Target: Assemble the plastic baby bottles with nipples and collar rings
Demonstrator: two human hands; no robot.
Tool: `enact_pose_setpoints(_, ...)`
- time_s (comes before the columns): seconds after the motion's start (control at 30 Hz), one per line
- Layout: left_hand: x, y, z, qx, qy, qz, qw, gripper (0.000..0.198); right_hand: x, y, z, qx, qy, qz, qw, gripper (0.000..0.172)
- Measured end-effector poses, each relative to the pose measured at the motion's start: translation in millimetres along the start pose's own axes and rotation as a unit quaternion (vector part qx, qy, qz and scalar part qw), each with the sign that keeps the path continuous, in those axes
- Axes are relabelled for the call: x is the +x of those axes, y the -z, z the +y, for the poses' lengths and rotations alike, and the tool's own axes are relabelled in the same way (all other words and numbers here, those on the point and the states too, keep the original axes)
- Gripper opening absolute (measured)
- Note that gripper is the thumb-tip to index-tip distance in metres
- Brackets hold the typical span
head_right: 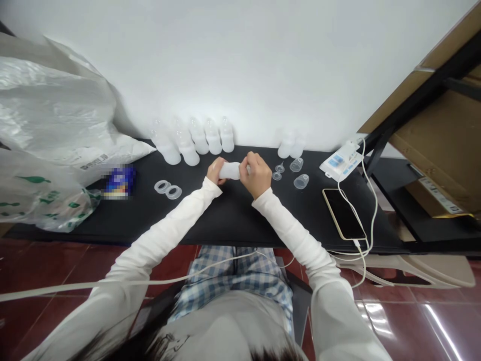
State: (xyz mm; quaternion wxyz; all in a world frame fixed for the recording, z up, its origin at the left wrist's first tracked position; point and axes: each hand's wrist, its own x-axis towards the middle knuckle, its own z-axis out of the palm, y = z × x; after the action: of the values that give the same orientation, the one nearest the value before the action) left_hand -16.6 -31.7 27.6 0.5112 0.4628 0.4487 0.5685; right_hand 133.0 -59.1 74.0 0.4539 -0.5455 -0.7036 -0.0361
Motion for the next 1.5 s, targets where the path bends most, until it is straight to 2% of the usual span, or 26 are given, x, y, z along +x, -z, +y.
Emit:
enact_pose_setpoints(0.07, -4.5, 2.9, 2.3, 0.067, -0.074, 0.031, 0.995, 0.049, 2.4, -0.9, 4.9, 0.006, -0.077, -0.017, 0.997, 0.024)
enact_pose_setpoints(0.13, -8.1, 4.9, 3.8, 0.144, -0.145, 0.042, 0.978, 0.042, 7.5, -1.1, 16.1, 0.03, -0.169, -0.065, 0.983, 0.021)
enact_pose_setpoints(0.23, -9.0, 6.1, 2.8, 0.22, -0.206, 0.007, 0.953, 0.043, 14.4, 0.3, 32.7, 0.085, -0.283, -0.174, 0.939, 0.025)
enact_pose_setpoints(0.3, -6.3, 5.6, -0.8, 0.229, -0.214, -0.012, 0.95, 0.045, 15.7, 2.2, 37.3, 0.099, -0.306, -0.205, 0.925, 0.029)
enact_pose_setpoints(0.37, -2.0, 4.5, -6.1, 0.21, -0.196, -0.001, 0.958, 0.043, 13.8, 4.2, 35.4, 0.097, -0.278, -0.178, 0.939, 0.033)
enact_pose_setpoints(0.5, 5.0, 3.7, -15.7, 0.142, -0.077, 0.029, 0.986, 0.037, 4.3, 6.6, 23.4, 0.061, -0.114, -0.093, 0.987, 0.032)
enact_pose_setpoints(0.57, 4.8, 5.8, -16.5, 0.133, -0.102, 0.027, 0.985, 0.036, 1.3, 6.8, 20.2, 0.019, -0.07, -0.066, 0.995, 0.03)
enact_pose_setpoints(0.67, 0.5, 11.0, -11.7, 0.175, -0.169, 0.01, 0.97, 0.032, 4.3, 7.2, 22.3, -0.009, -0.089, -0.036, 0.995, 0.032)
enact_pose_setpoints(0.77, -1.8, 15.8, -4.5, 0.242, -0.151, -0.027, 0.958, 0.043, 13.6, 8.8, 26.1, -0.009, -0.115, -0.038, 0.993, 0.032)
enact_pose_setpoints(0.83, 0.7, 18.3, -1.8, 0.28, -0.175, -0.047, 0.943, 0.044, 19.3, 9.9, 24.8, -0.014, -0.125, -0.053, 0.991, 0.032)
enact_pose_setpoints(0.93, 9.3, 22.2, -3.4, 0.357, -0.251, -0.058, 0.898, 0.048, 23.6, 9.9, 16.0, -0.023, -0.12, -0.072, 0.99, 0.028)
enact_pose_setpoints(1.03, 18.5, 27.3, -10.8, 0.436, -0.263, -0.052, 0.859, 0.053, 24.4, 7.6, 6.5, 0.025, -0.071, -0.122, 0.99, 0.029)
enact_pose_setpoints(1.1, 23.4, 32.1, -16.1, 0.45, -0.236, -0.025, 0.861, 0.05, 23.5, 5.5, 5.8, 0.08, -0.056, -0.152, 0.984, 0.034)
enact_pose_setpoints(1.17, 27.2, 38.4, -19.4, 0.43, -0.199, 0.024, 0.88, 0.045, 20.8, 3.9, 11.8, 0.099, -0.083, -0.149, 0.98, 0.036)
enact_pose_setpoints(1.23, 30.1, 45.6, -20.0, 0.389, -0.159, 0.085, 0.903, 0.042, 15.1, 3.8, 23.8, 0.056, -0.112, -0.139, 0.982, 0.03)
enact_pose_setpoints(1.33, 32.4, 54.9, -16.7, 0.331, -0.112, 0.171, 0.921, 0.044, 1.2, 7.8, 48.0, -0.066, -0.113, -0.165, 0.978, 0.02)
enact_pose_setpoints(1.4, 32.5, 58.3, -12.8, 0.313, -0.101, 0.212, 0.92, 0.047, -9.7, 12.6, 64.5, -0.124, -0.105, -0.178, 0.97, 0.022)
enact_pose_setpoints(1.5, 32.4, 59.4, -6.3, 0.34, -0.079, 0.236, 0.907, 0.042, -23.9, 20.1, 85.2, -0.169, -0.083, -0.174, 0.967, 0.028)
